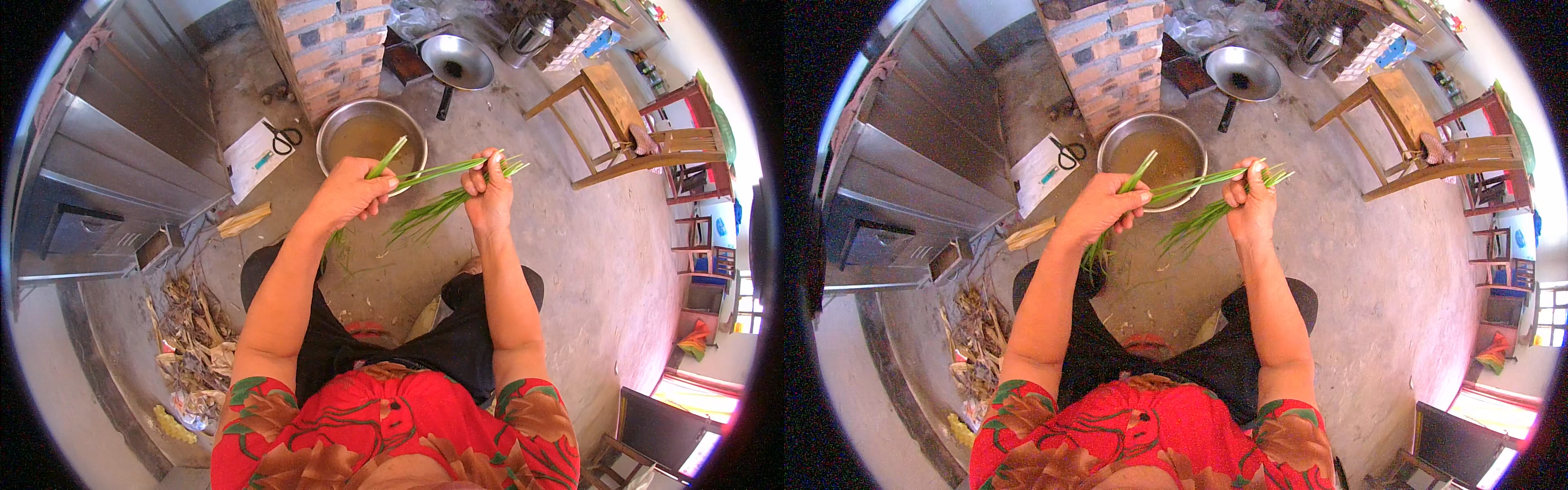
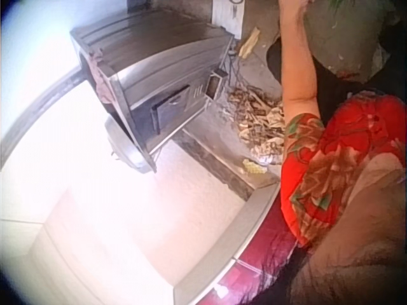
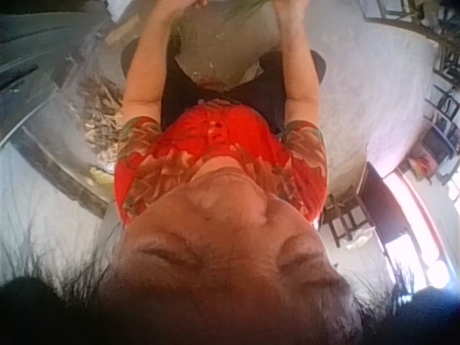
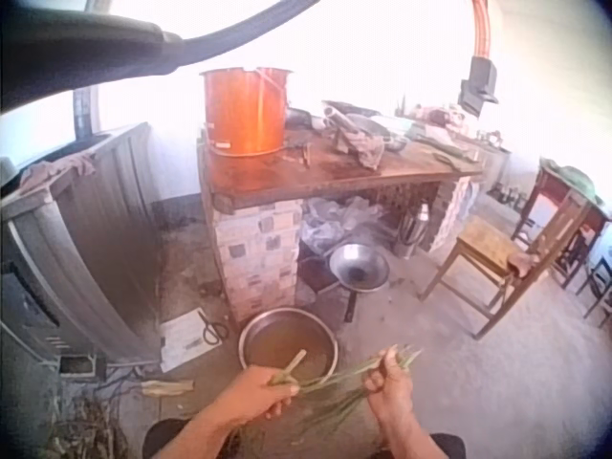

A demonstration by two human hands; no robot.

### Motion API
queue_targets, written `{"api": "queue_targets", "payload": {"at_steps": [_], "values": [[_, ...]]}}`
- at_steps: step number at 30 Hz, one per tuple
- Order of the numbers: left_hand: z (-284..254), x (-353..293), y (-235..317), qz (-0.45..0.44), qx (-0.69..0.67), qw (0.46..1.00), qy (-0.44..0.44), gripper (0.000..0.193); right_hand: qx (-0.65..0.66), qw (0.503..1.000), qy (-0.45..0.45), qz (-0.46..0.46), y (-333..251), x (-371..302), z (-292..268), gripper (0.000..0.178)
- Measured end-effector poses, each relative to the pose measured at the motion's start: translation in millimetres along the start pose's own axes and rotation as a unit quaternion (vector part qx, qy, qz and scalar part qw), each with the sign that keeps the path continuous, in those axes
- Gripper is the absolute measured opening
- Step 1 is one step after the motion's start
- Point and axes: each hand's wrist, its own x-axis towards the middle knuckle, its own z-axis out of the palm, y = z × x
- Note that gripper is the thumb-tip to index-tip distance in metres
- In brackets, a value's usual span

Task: The person fills a white bucket with water from a tap, carries it to a table, and sets it down. Then, the person sits on a low stool and trims the ends of green onions by hand, placing the trimmed pieces into a metal bowl.

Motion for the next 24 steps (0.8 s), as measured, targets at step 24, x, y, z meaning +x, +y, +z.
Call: {"api": "queue_targets", "payload": {"at_steps": [24], "values": [[-51.6, -17.9, 9.1, 0.042, 0.090, 0.983, 0.155, 0.016, 0.071, 0.997, -0.007, -0.026, -20.3, 17.2, -21.9, 0.020]]}}
